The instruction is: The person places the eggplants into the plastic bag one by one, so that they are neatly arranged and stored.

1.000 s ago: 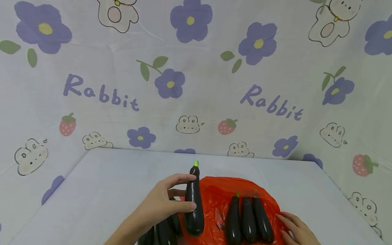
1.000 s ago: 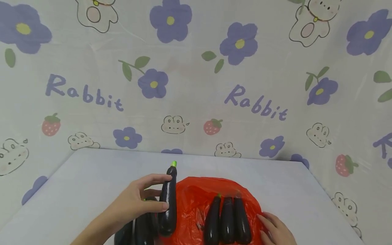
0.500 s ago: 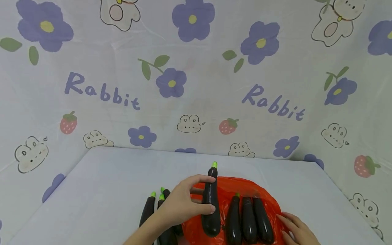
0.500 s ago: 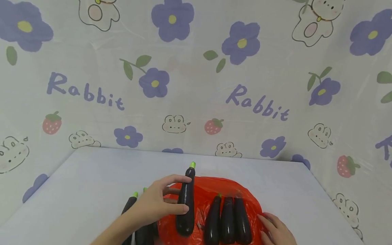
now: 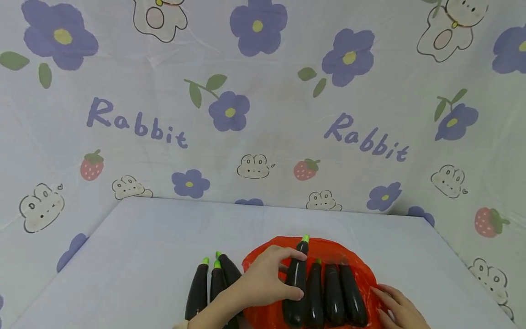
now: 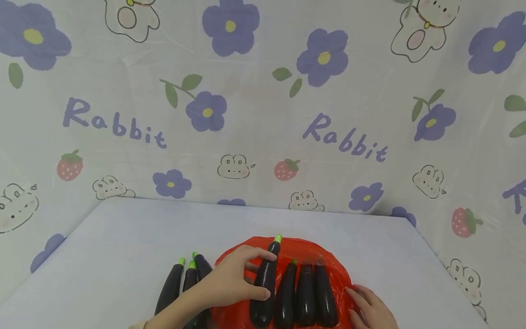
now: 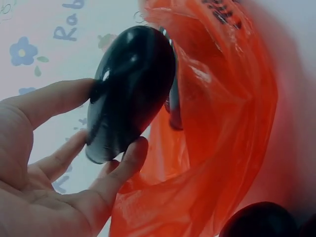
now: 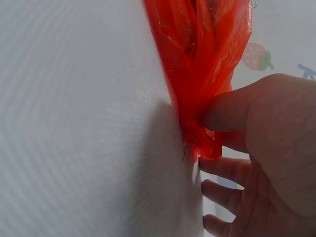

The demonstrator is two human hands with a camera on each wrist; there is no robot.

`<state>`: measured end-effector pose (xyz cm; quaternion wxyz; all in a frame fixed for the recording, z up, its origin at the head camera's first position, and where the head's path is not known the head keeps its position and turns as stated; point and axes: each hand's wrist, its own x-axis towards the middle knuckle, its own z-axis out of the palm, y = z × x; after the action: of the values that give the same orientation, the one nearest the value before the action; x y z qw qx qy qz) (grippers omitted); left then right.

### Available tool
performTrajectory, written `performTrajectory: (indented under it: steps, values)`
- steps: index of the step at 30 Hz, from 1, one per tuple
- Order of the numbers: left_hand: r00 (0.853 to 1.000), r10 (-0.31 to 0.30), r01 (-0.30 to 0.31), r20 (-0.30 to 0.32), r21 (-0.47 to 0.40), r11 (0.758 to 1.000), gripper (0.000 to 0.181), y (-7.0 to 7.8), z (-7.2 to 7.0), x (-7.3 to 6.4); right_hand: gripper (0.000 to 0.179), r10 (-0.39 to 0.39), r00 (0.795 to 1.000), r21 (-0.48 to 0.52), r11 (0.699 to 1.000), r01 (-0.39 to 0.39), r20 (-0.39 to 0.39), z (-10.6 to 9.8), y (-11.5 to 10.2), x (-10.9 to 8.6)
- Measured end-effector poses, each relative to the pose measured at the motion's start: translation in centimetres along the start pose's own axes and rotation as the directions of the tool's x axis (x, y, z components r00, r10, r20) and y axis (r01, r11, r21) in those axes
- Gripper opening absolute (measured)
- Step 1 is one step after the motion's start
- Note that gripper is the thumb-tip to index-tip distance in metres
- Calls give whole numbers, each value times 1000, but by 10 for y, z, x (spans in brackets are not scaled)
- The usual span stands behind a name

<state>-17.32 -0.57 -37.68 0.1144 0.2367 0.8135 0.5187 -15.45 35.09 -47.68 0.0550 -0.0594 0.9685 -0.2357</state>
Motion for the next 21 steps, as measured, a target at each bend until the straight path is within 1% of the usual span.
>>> performTrajectory:
  steps: [3,8,11,13,16,19,21]
  values:
    - [999,-23,22,26,46,999,51,-1,0,2,50,-8,1000,1,1000,8,-8,1,0,0]
    - [996,-47,37,71,133,990,50,-3,-1,7,48,-26,999,-9,1000,26,-21,1,0,-1]
    - [993,-59,43,102,158,987,49,-4,-1,10,48,-7,1000,-10,1000,7,-12,0,-1,-1]
    - [990,-65,44,128,159,986,47,-6,-1,12,49,1,1000,-9,1000,-1,-10,1,-1,-1]
    - [983,-92,68,160,149,987,46,-7,0,13,49,6,1000,-3,1000,-6,-10,1,-1,-2]
    - [978,-119,93,172,150,984,45,-7,1,14,49,0,1000,-6,1000,0,-12,1,-1,-1]
    - [977,-131,103,167,163,981,45,-8,1,15,48,3,1000,-9,1000,-3,-12,1,-2,-1]
